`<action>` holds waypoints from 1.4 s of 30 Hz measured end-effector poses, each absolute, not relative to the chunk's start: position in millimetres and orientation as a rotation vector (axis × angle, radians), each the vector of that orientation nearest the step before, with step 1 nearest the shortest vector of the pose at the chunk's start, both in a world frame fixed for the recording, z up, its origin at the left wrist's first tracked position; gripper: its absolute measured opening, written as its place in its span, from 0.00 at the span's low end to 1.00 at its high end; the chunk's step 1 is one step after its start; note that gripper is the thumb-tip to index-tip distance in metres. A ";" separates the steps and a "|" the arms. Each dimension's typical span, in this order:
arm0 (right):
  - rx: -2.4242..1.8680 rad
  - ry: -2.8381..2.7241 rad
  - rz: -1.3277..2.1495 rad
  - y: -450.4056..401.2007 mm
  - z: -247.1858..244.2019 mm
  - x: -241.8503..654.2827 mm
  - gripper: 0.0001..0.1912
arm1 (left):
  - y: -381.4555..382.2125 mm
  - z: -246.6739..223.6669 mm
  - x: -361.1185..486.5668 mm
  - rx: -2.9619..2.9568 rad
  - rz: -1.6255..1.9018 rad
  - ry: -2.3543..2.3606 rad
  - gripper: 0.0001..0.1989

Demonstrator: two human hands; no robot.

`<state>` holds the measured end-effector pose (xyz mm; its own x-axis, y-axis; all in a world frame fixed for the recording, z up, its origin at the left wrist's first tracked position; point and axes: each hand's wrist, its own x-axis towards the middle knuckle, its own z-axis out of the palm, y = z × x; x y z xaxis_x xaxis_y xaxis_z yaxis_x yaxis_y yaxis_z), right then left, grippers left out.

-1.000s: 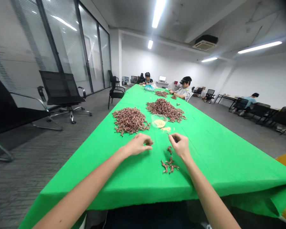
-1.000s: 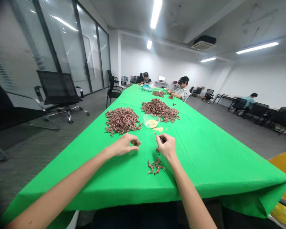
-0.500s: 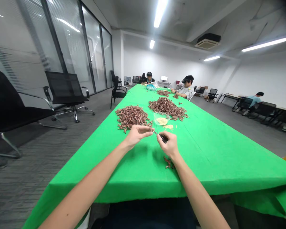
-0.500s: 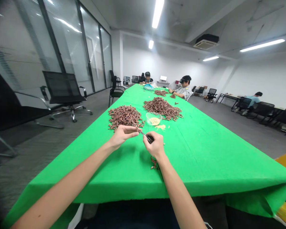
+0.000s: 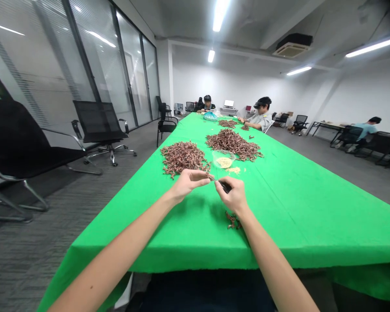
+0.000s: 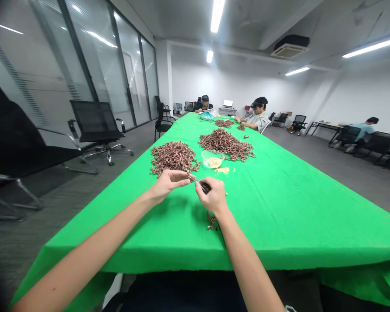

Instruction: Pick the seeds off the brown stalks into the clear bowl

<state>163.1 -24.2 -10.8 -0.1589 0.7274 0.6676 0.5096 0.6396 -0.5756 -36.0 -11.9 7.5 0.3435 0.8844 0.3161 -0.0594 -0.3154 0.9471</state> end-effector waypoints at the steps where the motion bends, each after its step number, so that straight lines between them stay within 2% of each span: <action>1: -0.990 -1.822 0.258 -24.1 -10.5 163.3 0.15 | -11.9 7.0 -36.1 1.589 1.160 0.763 0.19; 7: -1.021 -1.853 0.242 -24.3 -9.7 163.8 0.18 | -12.8 6.1 -35.3 1.575 1.150 0.748 0.19; 29: -0.871 -1.781 0.434 -23.2 -12.9 163.8 0.16 | -16.0 4.5 -29.2 1.400 1.151 0.516 0.15; 42: -0.873 -1.772 0.441 -25.9 -13.1 159.9 0.16 | -16.4 3.5 -29.0 1.379 1.173 0.574 0.16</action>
<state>159.9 -25.9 -13.1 -0.1704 0.7387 0.6521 0.3467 0.6644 -0.6621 -29.0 -16.4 3.5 0.3748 0.8748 0.3070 -0.2942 -0.2017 0.9342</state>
